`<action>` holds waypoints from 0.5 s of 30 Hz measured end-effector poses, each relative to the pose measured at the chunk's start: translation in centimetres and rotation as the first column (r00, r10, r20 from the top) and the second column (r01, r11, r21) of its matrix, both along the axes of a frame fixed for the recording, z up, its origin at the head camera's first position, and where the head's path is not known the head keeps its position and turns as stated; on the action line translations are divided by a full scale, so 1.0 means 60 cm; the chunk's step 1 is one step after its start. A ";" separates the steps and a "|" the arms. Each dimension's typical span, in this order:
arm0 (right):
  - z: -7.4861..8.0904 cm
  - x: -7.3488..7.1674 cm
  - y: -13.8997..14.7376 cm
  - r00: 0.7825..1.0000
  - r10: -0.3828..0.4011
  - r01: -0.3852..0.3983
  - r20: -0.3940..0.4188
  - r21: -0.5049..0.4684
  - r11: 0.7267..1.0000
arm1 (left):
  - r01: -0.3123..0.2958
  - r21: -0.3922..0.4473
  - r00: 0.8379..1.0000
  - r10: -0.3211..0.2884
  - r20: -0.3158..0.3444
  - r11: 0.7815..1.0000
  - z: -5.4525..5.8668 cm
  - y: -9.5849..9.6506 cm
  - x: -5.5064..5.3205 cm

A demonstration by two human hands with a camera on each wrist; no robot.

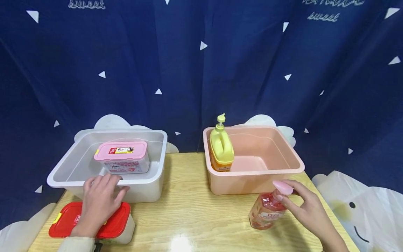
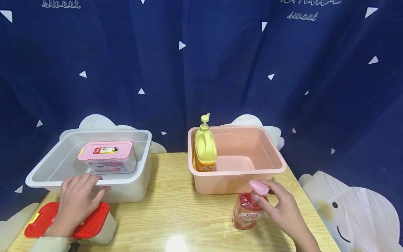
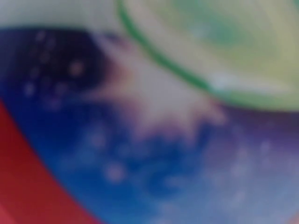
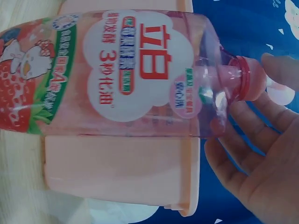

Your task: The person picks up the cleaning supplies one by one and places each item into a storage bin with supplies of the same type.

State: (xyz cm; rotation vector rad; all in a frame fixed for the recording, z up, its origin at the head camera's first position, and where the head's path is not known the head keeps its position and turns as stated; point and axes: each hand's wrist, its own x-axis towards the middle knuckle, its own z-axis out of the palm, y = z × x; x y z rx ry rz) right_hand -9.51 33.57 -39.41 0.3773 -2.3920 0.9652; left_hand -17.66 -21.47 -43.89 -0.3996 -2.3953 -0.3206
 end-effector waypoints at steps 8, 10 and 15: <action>0.010 -0.003 0.005 0.999 0.024 -0.023 -0.035 0.028 0.999 | -0.003 -0.005 1.000 0.003 0.015 1.000 0.003 0.004 -0.003; 0.013 -0.003 0.005 1.000 0.011 -0.011 -0.015 0.023 1.000 | -0.004 -0.006 1.000 0.004 0.016 1.000 0.003 0.005 -0.004; 0.018 -0.004 0.000 0.998 -0.036 0.035 0.060 0.023 0.999 | -0.012 -0.007 1.000 0.012 0.007 1.000 0.002 0.002 -0.001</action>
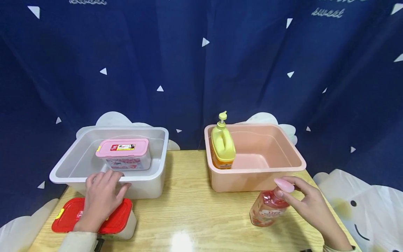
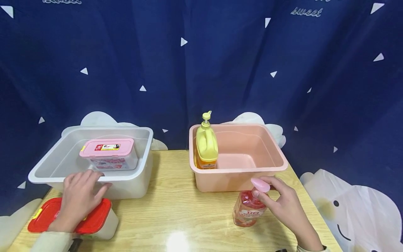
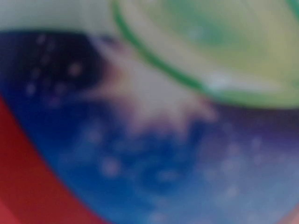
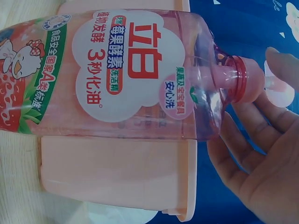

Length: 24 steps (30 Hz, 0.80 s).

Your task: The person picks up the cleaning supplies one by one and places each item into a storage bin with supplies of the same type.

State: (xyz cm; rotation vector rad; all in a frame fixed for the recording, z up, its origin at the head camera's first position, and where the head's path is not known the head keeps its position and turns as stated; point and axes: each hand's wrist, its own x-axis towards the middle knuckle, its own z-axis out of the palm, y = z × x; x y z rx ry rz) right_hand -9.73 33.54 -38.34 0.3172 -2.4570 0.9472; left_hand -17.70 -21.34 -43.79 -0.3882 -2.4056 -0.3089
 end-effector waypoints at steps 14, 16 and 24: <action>0.036 -0.005 0.010 0.994 0.046 -0.029 -0.095 0.175 0.984 | 0.010 0.024 1.000 -0.010 0.028 1.000 0.004 0.009 -0.005; 0.049 -0.008 0.010 0.993 0.065 -0.041 -0.098 0.233 0.972 | 0.010 0.022 1.000 -0.010 0.029 1.000 0.004 0.008 -0.005; 0.069 -0.014 0.002 0.992 0.092 -0.051 -0.092 0.373 0.926 | 0.004 0.030 0.999 -0.005 0.042 1.000 0.005 0.003 0.002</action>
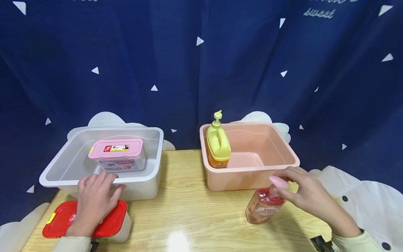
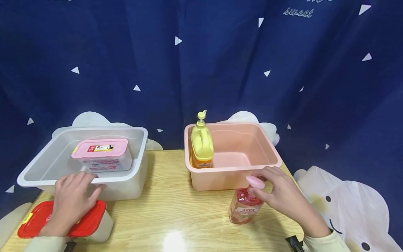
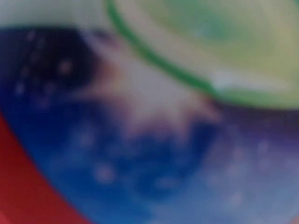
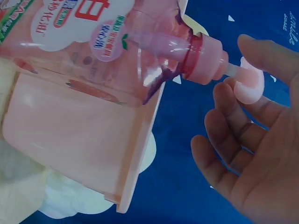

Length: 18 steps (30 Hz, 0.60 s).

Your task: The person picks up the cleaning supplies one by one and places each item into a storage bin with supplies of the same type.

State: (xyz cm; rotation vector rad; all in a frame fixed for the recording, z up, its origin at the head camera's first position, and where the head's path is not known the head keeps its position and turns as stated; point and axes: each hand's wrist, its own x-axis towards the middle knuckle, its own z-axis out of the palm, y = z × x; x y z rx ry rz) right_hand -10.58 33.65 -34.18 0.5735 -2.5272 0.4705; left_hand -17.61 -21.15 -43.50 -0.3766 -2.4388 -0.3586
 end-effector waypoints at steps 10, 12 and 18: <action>0.013 -0.009 -0.009 0.999 0.047 -0.047 0.000 0.054 0.997 | -0.001 -0.018 0.999 0.000 -0.032 1.000 0.000 -0.005 0.001; 0.017 -0.009 -0.010 0.998 0.054 -0.055 0.011 0.058 0.997 | -0.004 -0.016 1.000 0.003 -0.027 1.000 0.000 -0.005 0.000; 0.025 -0.008 -0.012 0.998 0.057 -0.060 0.036 0.079 0.995 | -0.006 -0.001 1.000 0.006 0.005 1.000 0.000 -0.003 0.001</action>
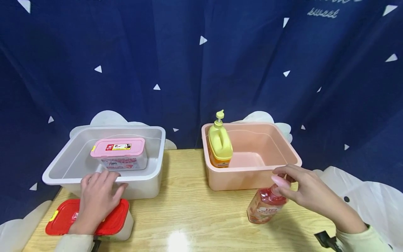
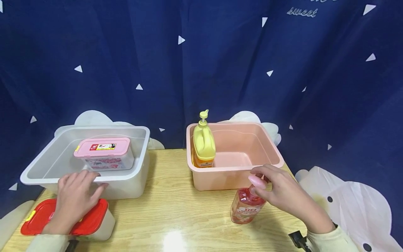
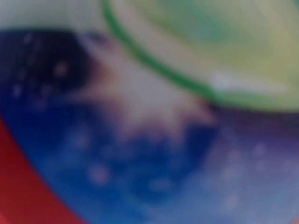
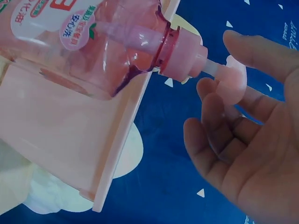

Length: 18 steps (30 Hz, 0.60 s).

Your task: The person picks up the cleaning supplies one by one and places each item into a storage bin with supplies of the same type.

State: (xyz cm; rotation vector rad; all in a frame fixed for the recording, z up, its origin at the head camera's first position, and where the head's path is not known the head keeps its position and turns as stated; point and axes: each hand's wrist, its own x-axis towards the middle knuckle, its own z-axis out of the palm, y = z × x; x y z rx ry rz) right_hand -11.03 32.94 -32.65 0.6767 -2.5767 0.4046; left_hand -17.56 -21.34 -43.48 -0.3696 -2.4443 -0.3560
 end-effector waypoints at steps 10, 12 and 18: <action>0.013 -0.006 -0.005 0.999 0.037 -0.038 0.015 0.111 0.993 | 0.005 -0.004 1.000 -0.005 -0.008 1.000 -0.002 -0.002 0.007; 0.018 -0.008 -0.006 0.999 0.031 -0.032 0.008 0.138 0.990 | 0.003 -0.004 1.000 -0.003 -0.005 1.000 -0.003 -0.002 0.006; 0.030 -0.015 -0.004 0.998 0.061 -0.054 -0.029 0.197 0.979 | 0.012 -0.007 0.999 -0.012 -0.031 1.000 -0.003 -0.003 -0.002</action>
